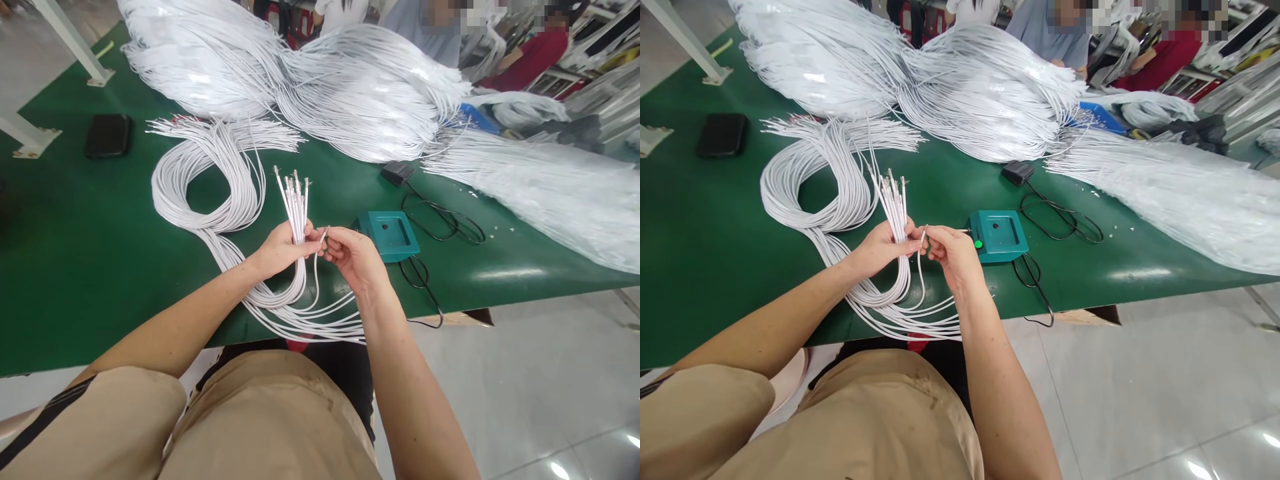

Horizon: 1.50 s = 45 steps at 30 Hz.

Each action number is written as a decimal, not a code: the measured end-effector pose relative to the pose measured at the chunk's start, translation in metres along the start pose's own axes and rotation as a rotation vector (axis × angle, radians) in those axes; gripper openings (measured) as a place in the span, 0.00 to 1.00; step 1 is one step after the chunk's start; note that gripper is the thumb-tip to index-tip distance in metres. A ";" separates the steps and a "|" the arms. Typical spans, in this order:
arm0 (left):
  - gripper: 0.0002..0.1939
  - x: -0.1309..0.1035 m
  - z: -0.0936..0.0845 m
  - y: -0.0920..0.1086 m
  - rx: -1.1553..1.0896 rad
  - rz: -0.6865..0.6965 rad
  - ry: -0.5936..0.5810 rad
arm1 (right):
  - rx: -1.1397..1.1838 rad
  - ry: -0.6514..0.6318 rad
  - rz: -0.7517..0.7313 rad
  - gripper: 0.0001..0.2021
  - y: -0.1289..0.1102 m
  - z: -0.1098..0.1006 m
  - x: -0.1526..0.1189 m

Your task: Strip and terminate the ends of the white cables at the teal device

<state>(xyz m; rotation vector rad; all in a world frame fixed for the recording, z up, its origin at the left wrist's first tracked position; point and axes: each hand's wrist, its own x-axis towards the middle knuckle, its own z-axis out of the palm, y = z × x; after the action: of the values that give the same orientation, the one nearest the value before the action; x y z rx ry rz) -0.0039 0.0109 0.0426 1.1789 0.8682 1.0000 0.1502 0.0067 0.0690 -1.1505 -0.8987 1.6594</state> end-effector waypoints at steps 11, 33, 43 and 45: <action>0.14 0.001 -0.003 -0.005 0.025 0.033 -0.126 | -0.127 -0.097 0.042 0.16 -0.011 0.001 0.007; 0.10 0.003 -0.007 -0.010 0.055 0.056 -0.091 | -0.036 0.041 -0.031 0.13 -0.004 -0.003 -0.003; 0.25 0.004 -0.011 -0.013 0.117 0.088 -0.082 | -0.025 -0.003 -0.006 0.14 -0.004 -0.009 -0.003; 0.26 0.004 -0.011 -0.012 0.110 0.085 -0.097 | -0.059 0.036 -0.024 0.13 -0.002 -0.009 -0.004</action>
<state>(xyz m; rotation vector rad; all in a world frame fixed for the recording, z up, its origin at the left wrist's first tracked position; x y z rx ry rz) -0.0106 0.0172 0.0283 1.3560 0.8099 0.9647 0.1597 0.0046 0.0697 -1.2015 -0.9408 1.5977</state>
